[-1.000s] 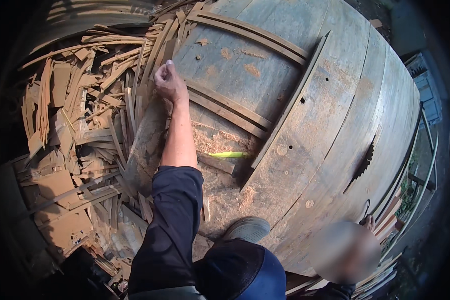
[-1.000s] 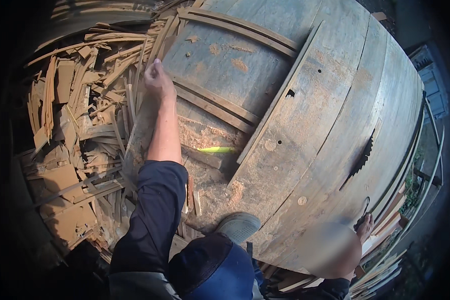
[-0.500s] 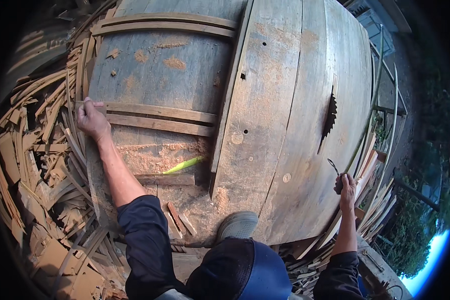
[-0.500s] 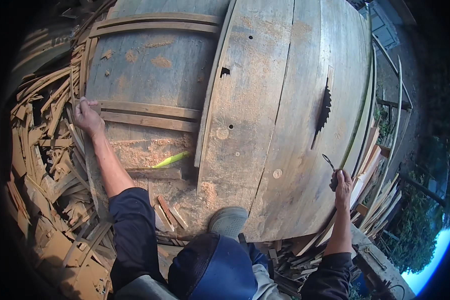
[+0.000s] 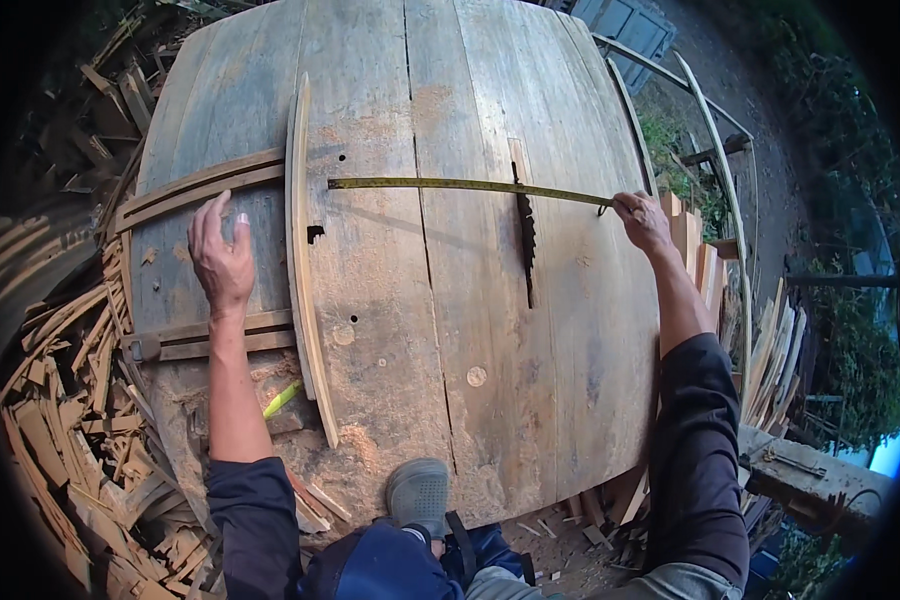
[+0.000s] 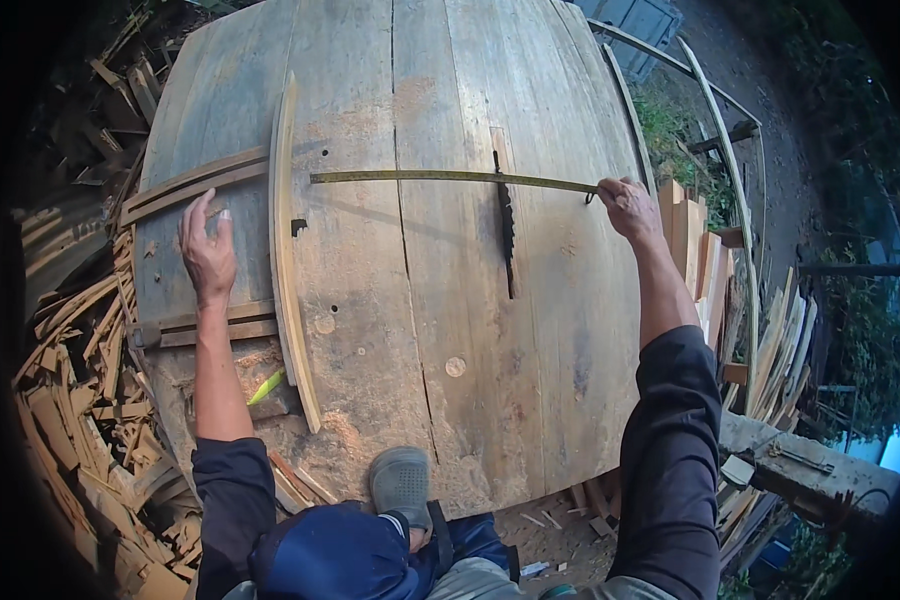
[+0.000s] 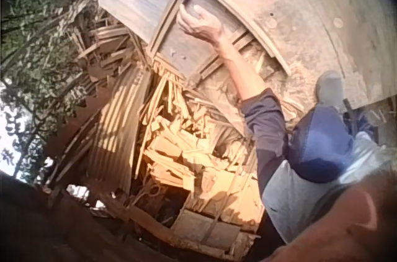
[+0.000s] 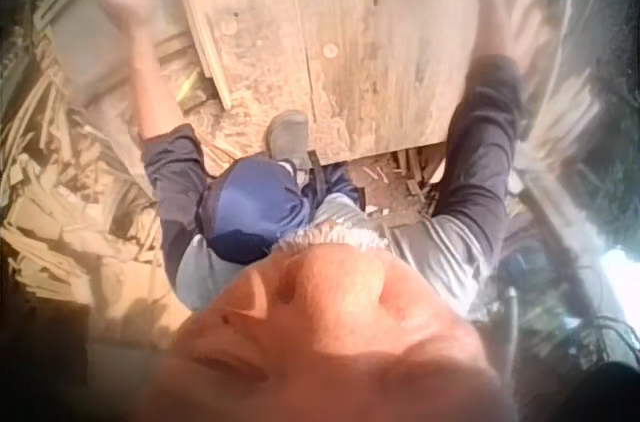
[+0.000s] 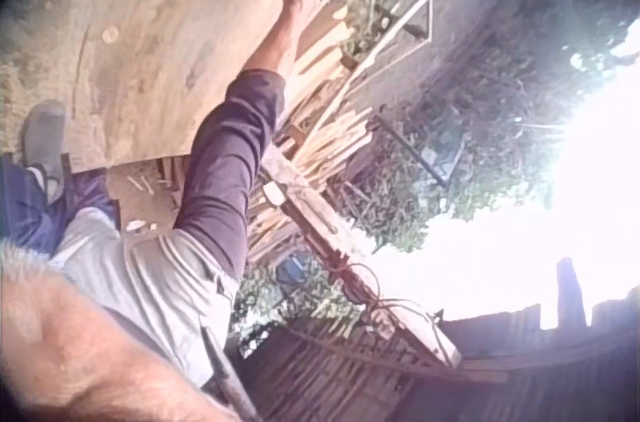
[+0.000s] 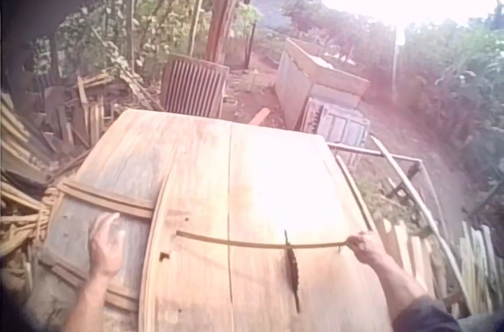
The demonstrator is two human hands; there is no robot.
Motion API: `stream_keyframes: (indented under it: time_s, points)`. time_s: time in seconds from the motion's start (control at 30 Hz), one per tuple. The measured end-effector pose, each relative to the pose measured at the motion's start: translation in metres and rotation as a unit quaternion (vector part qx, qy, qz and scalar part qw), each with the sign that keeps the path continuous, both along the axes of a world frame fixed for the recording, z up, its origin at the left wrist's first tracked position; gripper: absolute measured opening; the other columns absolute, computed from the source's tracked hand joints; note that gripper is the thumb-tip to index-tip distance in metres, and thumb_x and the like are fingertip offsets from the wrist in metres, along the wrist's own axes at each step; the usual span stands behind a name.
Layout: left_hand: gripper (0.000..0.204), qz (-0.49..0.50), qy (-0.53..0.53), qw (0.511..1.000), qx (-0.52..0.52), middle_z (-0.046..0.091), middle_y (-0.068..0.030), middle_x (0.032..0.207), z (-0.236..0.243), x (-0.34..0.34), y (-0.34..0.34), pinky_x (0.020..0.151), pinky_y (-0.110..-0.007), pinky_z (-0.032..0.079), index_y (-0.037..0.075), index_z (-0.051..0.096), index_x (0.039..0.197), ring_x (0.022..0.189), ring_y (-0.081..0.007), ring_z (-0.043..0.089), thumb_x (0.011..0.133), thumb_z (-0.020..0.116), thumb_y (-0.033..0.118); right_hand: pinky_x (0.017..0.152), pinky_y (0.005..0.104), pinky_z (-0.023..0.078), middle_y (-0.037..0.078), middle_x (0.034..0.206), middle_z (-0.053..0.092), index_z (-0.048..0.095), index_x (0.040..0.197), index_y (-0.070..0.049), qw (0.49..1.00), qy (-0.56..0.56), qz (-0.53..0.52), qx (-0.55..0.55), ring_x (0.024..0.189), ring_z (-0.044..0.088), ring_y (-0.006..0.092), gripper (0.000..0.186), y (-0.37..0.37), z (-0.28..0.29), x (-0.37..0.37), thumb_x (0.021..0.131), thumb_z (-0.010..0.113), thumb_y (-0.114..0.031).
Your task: The person measures and aligns wooden panels on a table saw station, uses a tape measure to check dimensions, and sets up pieces for cutting.
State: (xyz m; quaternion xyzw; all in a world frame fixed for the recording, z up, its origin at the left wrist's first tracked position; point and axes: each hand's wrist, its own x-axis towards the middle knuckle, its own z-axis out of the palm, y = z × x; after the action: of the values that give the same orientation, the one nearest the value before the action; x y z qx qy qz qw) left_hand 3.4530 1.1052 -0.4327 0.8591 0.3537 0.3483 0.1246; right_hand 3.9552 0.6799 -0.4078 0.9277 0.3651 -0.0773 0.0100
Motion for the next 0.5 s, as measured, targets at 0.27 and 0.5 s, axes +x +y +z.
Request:
stream_keyframes:
  time_s: [0.27, 0.5]
  points:
    - [0.024, -0.175, 0.411, 0.892, 0.070, 0.064, -0.0053, 0.115, -0.021, 0.144, -0.002, 0.119, -0.066, 0.019, 0.010, 0.068, 0.113, 0.122, -0.0252, 0.057, 0.092, 0.057, 0.013, 0.094, 0.0429, 0.048, 0.011, 0.109, 0.067, 0.073, 0.108, -0.020, 0.999, 0.019, -0.002, 0.027, 0.109, 0.061, 0.0331, 0.022, 0.051, -0.053, 0.026, 0.096, 0.060, -0.033]
    - [0.012, -0.155, 0.383, 0.909, 0.048, 0.061, -0.0094, 0.098, -0.032, 0.130, 0.013, 0.115, -0.071, 0.021, 0.008, 0.065, 0.092, 0.113, -0.0283, 0.058, 0.091, 0.053, 0.006, 0.101, 0.0413, 0.045, 0.008, 0.118, 0.067, 0.074, 0.111, -0.024, 0.999, 0.033, 0.006, 0.034, 0.116, 0.055, 0.0330, 0.022, 0.063, -0.074, 0.024, 0.096, 0.061, -0.033]
